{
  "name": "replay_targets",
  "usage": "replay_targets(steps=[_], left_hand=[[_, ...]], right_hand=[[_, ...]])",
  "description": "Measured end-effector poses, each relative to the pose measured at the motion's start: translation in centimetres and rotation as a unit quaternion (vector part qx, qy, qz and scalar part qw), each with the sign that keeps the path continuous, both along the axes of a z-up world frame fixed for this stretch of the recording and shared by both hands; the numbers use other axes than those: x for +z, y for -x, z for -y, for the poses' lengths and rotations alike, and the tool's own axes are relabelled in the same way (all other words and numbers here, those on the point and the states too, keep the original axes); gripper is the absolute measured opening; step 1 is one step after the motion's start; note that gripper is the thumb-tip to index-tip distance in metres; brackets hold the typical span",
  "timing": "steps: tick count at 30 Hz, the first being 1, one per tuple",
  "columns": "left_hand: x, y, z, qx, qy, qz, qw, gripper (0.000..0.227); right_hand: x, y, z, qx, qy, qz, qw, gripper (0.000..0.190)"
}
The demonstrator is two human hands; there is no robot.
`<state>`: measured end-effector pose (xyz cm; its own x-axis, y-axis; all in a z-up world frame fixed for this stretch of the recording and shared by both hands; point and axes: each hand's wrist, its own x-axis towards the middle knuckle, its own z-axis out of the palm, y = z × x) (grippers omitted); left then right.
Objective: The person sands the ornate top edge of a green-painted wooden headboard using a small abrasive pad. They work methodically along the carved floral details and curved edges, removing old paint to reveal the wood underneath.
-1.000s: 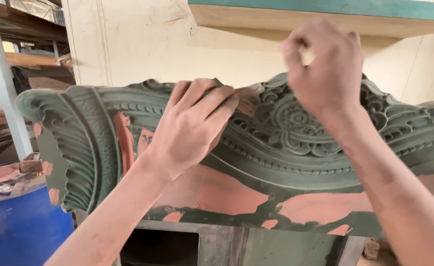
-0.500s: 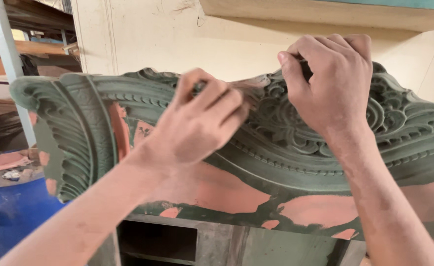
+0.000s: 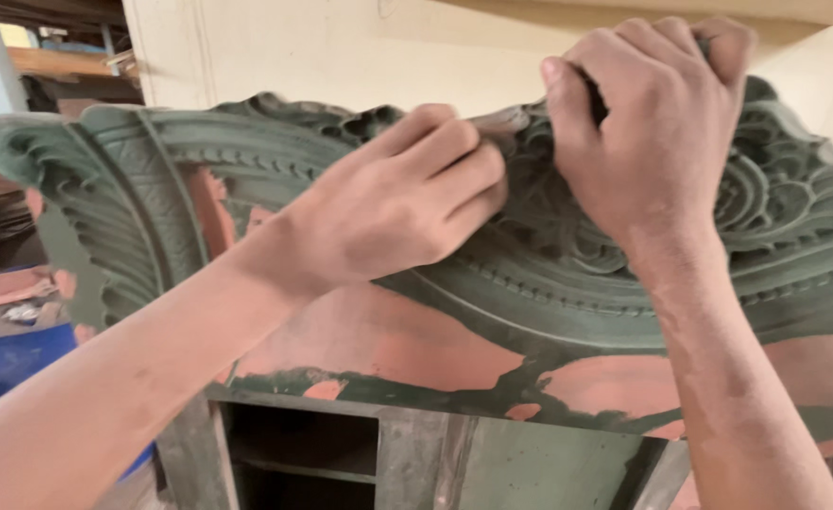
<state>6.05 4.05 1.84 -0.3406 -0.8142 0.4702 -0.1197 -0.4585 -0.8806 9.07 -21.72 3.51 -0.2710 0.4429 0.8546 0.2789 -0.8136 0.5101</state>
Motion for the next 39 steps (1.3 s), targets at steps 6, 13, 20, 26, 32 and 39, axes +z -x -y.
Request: replay_targets(steps=[6, 13, 20, 26, 32, 39], left_hand=[[0.8, 0.2, -1.1, 0.053, 0.01, 0.016, 0.998, 0.008], [0.2, -0.6, 0.6, 0.043, 0.009, 0.018, 0.999, 0.014], [1.1, 0.1, -0.1, 0.02, -0.011, -0.014, 1.0, 0.006], [1.4, 1.9, -0.4, 0.1, -0.009, 0.047, 0.994, 0.007], [0.8, 4.6, -2.3, 0.048, 0.053, -0.072, 0.995, 0.014], [0.3, 4.2, -2.1, -0.02, 0.133, -0.182, 0.974, 0.023]], right_hand=[[-0.1, 0.2, 0.0, 0.015, -0.011, -0.025, 1.0, 0.015], [-0.4, 0.1, 0.0, 0.006, -0.009, -0.007, 1.0, 0.013], [-0.5, 0.2, 0.2, 0.013, -0.008, -0.013, 1.0, 0.012], [-0.2, 1.4, -0.3, 0.05, 0.001, -0.031, 0.998, 0.013], [0.1, 1.7, -0.9, 0.056, -0.027, -0.037, 0.997, 0.013], [0.0, 2.0, -1.5, 0.053, -0.044, -0.035, 0.997, 0.017]])
